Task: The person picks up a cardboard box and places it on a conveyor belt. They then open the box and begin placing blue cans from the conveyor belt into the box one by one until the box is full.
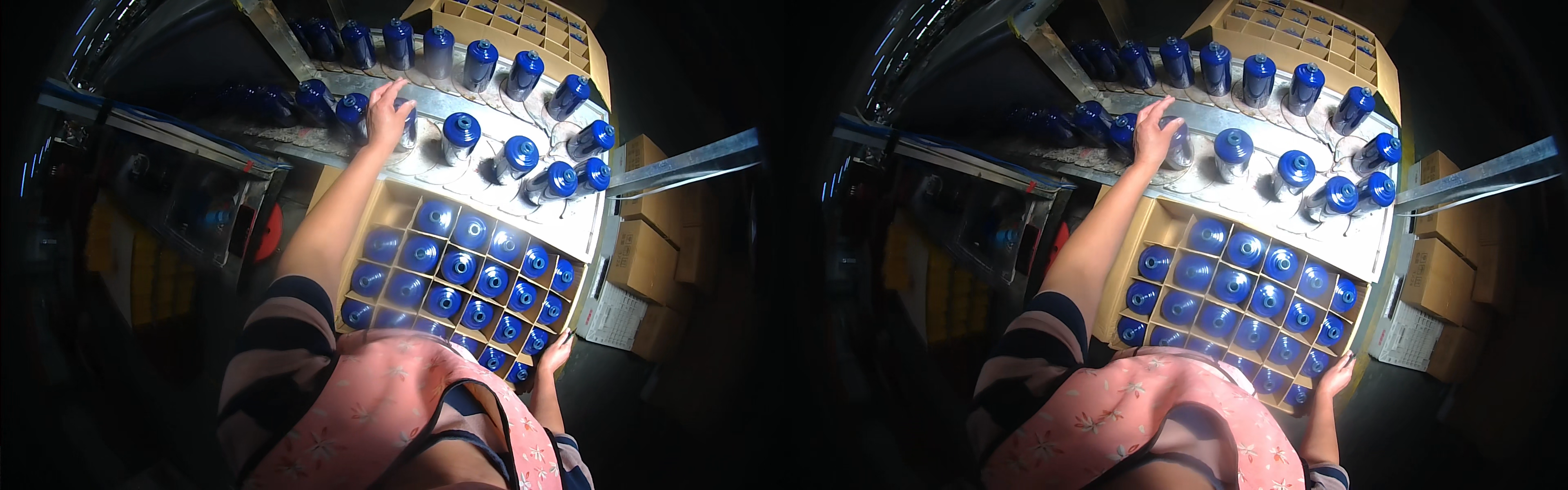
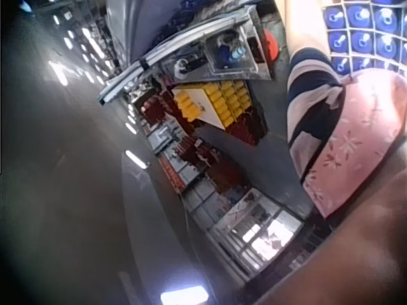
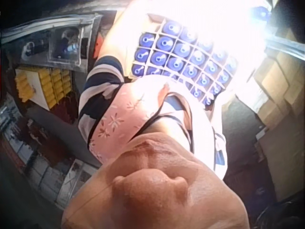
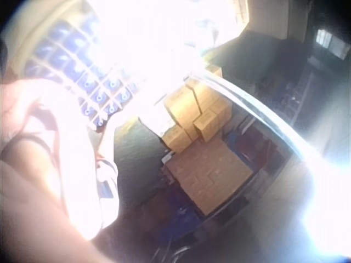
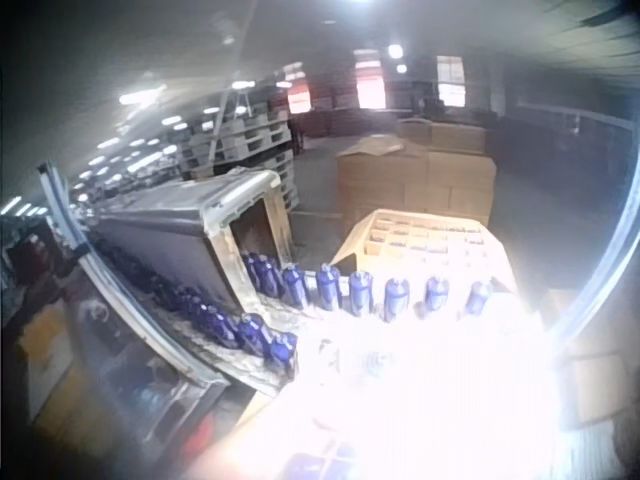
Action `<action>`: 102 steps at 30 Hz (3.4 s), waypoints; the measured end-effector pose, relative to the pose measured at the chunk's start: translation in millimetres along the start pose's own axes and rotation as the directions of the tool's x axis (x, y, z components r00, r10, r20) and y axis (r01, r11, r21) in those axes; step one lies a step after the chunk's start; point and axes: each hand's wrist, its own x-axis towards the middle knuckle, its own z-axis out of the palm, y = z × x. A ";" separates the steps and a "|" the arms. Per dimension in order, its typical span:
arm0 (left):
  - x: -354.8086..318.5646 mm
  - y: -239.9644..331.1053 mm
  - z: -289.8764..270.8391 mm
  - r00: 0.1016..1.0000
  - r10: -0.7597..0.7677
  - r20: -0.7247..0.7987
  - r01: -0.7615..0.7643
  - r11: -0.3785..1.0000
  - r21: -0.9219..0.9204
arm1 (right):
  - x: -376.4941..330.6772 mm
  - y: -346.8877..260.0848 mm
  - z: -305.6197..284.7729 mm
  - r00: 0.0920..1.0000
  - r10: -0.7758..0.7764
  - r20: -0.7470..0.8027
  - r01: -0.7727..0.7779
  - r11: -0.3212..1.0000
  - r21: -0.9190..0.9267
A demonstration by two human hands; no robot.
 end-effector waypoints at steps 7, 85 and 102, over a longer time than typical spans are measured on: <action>-16.9 -10.8 9.6 0.923 -0.217 0.319 0.224 0.975 0.016 | -13.3 -2.9 -2.8 0.999 0.039 -0.021 -0.040 0.999 -0.018; -338.7 -322.8 -442.8 0.010 -0.903 -0.429 0.916 0.181 -0.359 | -65.0 26.3 25.1 0.998 0.020 -0.062 -0.033 0.976 -0.215; -346.7 -337.7 -443.3 0.036 -0.882 -0.469 0.923 0.209 -0.322 | -64.0 34.0 27.6 0.999 -0.003 -0.052 -0.009 0.975 -0.221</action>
